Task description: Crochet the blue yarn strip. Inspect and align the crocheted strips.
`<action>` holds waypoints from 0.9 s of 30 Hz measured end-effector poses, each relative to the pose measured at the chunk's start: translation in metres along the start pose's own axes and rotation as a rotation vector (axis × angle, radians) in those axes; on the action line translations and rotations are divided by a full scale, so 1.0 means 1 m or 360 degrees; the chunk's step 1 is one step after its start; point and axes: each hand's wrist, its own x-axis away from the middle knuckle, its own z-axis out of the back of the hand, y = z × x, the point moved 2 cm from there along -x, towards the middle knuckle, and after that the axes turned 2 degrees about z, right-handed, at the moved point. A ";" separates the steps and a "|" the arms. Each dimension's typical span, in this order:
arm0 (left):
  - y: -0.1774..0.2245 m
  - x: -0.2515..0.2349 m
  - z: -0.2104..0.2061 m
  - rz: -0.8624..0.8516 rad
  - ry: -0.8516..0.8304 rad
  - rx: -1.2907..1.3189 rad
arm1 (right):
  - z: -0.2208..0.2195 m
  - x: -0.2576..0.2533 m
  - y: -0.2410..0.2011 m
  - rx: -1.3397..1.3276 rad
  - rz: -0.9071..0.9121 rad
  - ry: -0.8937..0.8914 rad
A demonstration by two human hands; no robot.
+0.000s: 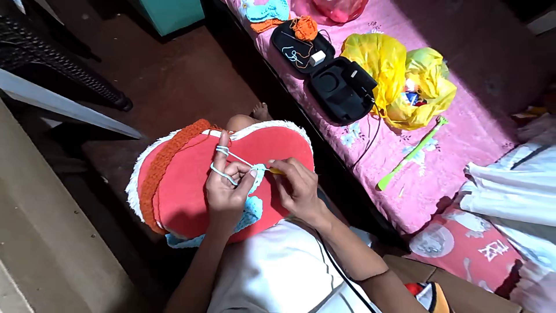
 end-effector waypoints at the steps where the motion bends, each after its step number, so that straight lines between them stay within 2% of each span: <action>1: 0.000 0.000 0.001 -0.0009 -0.0014 -0.0064 | 0.003 -0.001 -0.001 0.0116 0.0086 -0.0014; 5: -0.003 0.001 0.001 -0.0071 -0.0058 -0.0309 | 0.014 -0.008 -0.002 0.0336 0.0276 -0.0120; 9: -0.005 0.001 0.003 -0.0099 -0.0134 -0.0431 | 0.025 -0.013 0.006 0.0146 0.0229 -0.0266; 11: -0.005 0.000 0.003 -0.0095 -0.0175 -0.0380 | 0.027 -0.013 0.012 -0.0074 0.0122 -0.0312; 15: -0.003 -0.004 0.007 -0.0017 -0.0273 -0.0144 | 0.032 -0.009 0.020 -0.0604 -0.0327 -0.0398; 17: -0.002 -0.003 0.007 -0.0033 -0.0294 -0.0135 | 0.031 -0.009 0.020 -0.0759 -0.0452 -0.0427; 22: -0.002 0.001 -0.003 -0.0082 -0.0202 -0.0181 | 0.024 -0.008 0.012 -0.0917 -0.0596 -0.0418; 26: -0.005 0.005 -0.009 -0.0128 -0.0064 -0.0265 | 0.012 -0.006 0.004 -0.1233 -0.0922 -0.0318; 27: -0.006 0.007 -0.010 -0.0153 -0.0045 -0.0350 | 0.010 -0.005 0.001 -0.1223 -0.0930 -0.0298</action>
